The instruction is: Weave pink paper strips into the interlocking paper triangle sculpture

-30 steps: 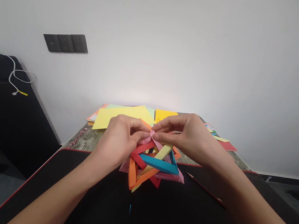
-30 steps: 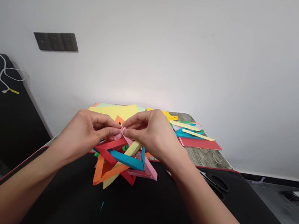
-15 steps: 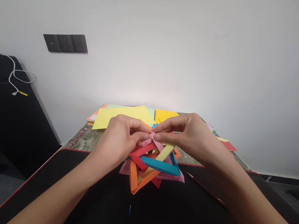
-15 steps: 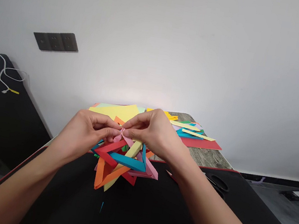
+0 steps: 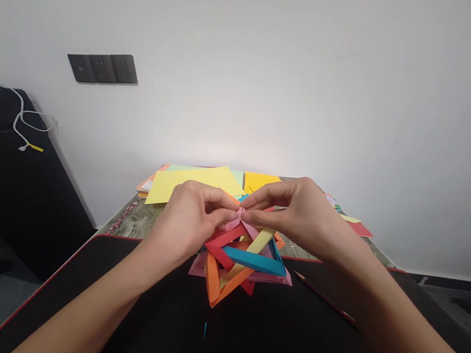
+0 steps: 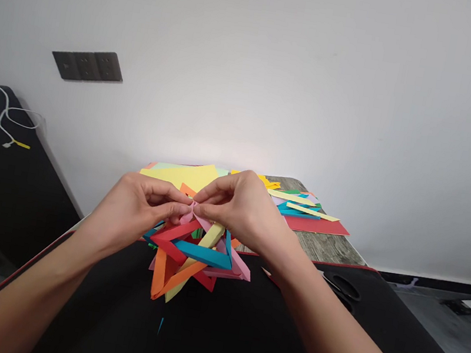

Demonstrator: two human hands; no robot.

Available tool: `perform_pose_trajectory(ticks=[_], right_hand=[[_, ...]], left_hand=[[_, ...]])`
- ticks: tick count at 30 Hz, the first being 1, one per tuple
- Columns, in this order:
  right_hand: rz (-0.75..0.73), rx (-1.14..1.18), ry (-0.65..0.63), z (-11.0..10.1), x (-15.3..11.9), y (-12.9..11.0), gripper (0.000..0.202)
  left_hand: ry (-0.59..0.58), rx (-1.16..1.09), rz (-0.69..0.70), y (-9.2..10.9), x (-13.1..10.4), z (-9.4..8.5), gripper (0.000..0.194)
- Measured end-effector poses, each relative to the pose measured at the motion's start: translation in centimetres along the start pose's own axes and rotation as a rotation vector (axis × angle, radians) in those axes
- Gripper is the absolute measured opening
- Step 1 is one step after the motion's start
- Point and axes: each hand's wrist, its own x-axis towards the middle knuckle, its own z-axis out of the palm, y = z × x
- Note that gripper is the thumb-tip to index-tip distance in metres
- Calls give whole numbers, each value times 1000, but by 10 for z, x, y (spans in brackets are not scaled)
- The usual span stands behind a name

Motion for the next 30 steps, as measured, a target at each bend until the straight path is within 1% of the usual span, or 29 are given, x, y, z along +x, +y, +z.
perform_pose_trajectory(ticks=[4,8,10,17,20,23,27,30], right_hand=[[-5,-3,-39,-3,0,1,6],[-3,-14,-9,0,-1,-1,6],[2,-5,5,3,-1,-2,7],[-15,11,-42,2,0,0,5],[-12,22,-46,1,0,0,6],[-12,28,-44,0,-1,-1,6],[-2,37,-29,1,-2,-3,6],[21,60,-13,4,-3,-5,9]], left_hand=[[-33,-43,-17,-1,2,0,10],[-53,-76,-15,-3,4,-1,9],[-46,-56,-6,-3,4,-2,9],[-65,118,83,-5,6,-10,6],[-93,151,183,-9,9,-12,7],[-124,131,269,-12,14,-14,4],[-133,140,279,-16,18,-14,1],[-177,109,286,-17,18,-14,4]])
